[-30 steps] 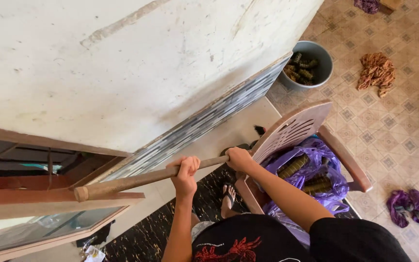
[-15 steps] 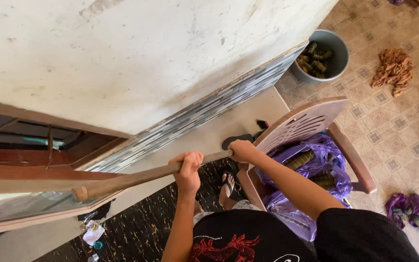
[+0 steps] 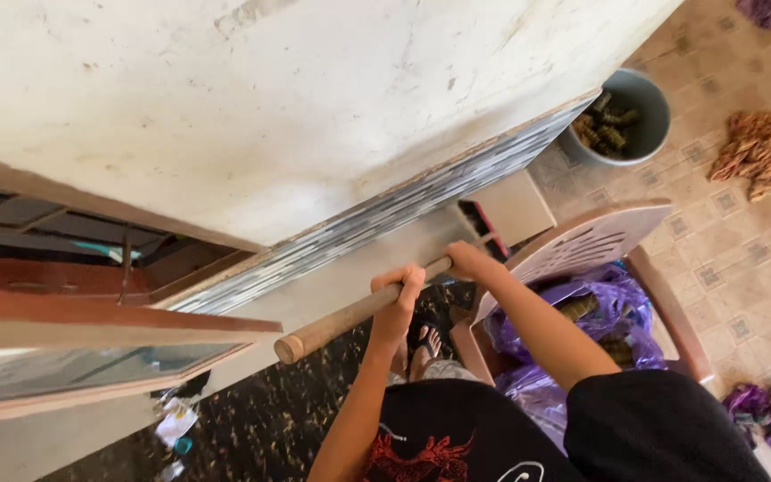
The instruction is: Sweeping the tiled floor around a motorcycle and other stored items using a long-handled broom.
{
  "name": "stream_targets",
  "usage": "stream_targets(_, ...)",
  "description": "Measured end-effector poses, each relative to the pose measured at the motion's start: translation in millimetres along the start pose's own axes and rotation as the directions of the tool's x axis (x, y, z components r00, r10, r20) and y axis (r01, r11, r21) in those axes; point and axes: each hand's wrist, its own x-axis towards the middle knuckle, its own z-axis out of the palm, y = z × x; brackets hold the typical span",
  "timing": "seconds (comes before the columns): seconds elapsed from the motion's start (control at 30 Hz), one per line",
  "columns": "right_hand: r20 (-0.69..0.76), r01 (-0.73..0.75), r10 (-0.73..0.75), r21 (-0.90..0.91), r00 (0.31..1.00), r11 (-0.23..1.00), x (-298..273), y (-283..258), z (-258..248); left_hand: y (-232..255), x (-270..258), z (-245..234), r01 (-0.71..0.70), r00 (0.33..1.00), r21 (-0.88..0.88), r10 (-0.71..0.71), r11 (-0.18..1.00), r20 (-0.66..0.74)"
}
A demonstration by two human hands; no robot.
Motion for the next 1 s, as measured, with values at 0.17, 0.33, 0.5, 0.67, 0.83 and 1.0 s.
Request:
stream_targets(0.17,0.016,-0.116,0.117,-0.055,0.993,0.992,-33.3,13.1,23.3,-21.1,3.3,-10.2,0.044,0.999,-0.176,-0.04,0.983,0.029)
stream_targets(0.33,-0.027,-0.191,0.192,0.025,0.981,0.981,-55.9,17.6,21.4,-7.7,1.7,5.6,0.072,0.988,-0.162,-0.048,0.984,0.149)
stream_targets(0.5,-0.059,-0.299,0.306,0.102,0.95,0.949,-76.9,-0.4,17.6,3.1,-7.1,16.8,0.209,0.977,-0.069,-0.205,0.975,0.06)
stream_targets(0.67,-0.116,-0.217,0.231,0.121,0.966,0.969,-71.3,-8.0,15.2,9.4,2.3,4.9,0.165,0.966,-0.055,-0.151,0.985,0.209)
stream_targets(0.83,-0.091,-0.193,0.202,0.094,0.975,0.977,-50.8,-16.0,-3.0,20.5,24.1,-3.0,0.129,0.964,-0.022,-0.12,0.991,0.237)
stream_targets(1.0,-0.008,-0.231,0.231,0.005,0.973,0.973,-19.4,-18.2,-10.8,21.5,55.4,-12.7,0.111,0.986,-0.242,-0.076,0.964,0.15)
